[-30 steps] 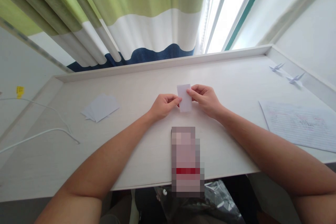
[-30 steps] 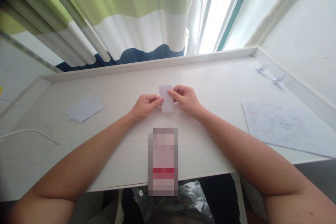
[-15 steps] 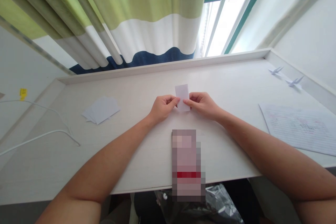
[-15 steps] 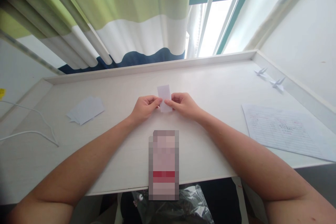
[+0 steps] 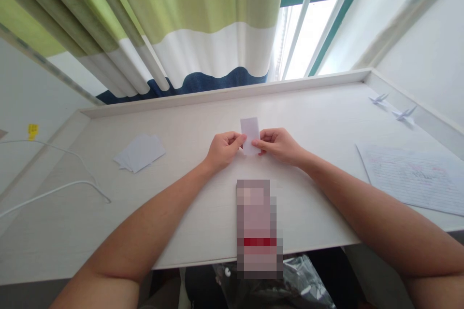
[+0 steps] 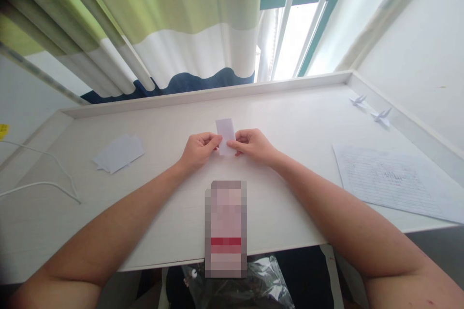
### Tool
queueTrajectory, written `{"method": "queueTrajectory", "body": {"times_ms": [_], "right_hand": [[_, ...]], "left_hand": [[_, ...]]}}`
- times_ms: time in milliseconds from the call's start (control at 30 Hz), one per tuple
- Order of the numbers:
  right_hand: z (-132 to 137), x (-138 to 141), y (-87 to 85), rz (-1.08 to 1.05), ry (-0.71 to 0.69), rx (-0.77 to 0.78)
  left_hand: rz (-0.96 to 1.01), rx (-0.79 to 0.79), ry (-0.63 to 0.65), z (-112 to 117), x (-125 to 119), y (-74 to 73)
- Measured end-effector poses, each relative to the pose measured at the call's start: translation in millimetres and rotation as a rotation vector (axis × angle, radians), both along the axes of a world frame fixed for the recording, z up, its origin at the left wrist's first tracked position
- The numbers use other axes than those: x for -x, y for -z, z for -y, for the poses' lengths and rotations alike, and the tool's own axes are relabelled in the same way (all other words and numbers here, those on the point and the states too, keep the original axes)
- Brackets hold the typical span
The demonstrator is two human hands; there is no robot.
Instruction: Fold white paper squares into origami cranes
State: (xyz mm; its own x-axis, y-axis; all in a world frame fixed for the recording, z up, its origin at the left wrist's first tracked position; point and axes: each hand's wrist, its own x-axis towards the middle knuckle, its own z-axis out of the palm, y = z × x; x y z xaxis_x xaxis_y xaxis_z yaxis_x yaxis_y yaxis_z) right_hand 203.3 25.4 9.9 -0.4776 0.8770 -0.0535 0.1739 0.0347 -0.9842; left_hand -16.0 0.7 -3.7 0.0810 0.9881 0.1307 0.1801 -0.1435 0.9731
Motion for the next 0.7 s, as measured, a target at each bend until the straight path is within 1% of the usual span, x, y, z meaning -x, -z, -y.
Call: {"method": "queueTrajectory", "body": {"times_ms": [133,367,700], "right_hand": [[0.1,0.3,-2.7,0.013,-0.004,0.017],[-0.3,1.6,-1.7,-0.046,-0.021,0.057],[-2.3,-1.4,2.5,0.008,-0.046,0.011]], "left_hand": [[0.003,-0.024,-0.038,-0.7,0.4,2.0],[0.008,-0.031,-0.048,-1.1,0.4,0.6],[0.003,-0.036,-0.043,0.2,0.2,-0.8]]}}
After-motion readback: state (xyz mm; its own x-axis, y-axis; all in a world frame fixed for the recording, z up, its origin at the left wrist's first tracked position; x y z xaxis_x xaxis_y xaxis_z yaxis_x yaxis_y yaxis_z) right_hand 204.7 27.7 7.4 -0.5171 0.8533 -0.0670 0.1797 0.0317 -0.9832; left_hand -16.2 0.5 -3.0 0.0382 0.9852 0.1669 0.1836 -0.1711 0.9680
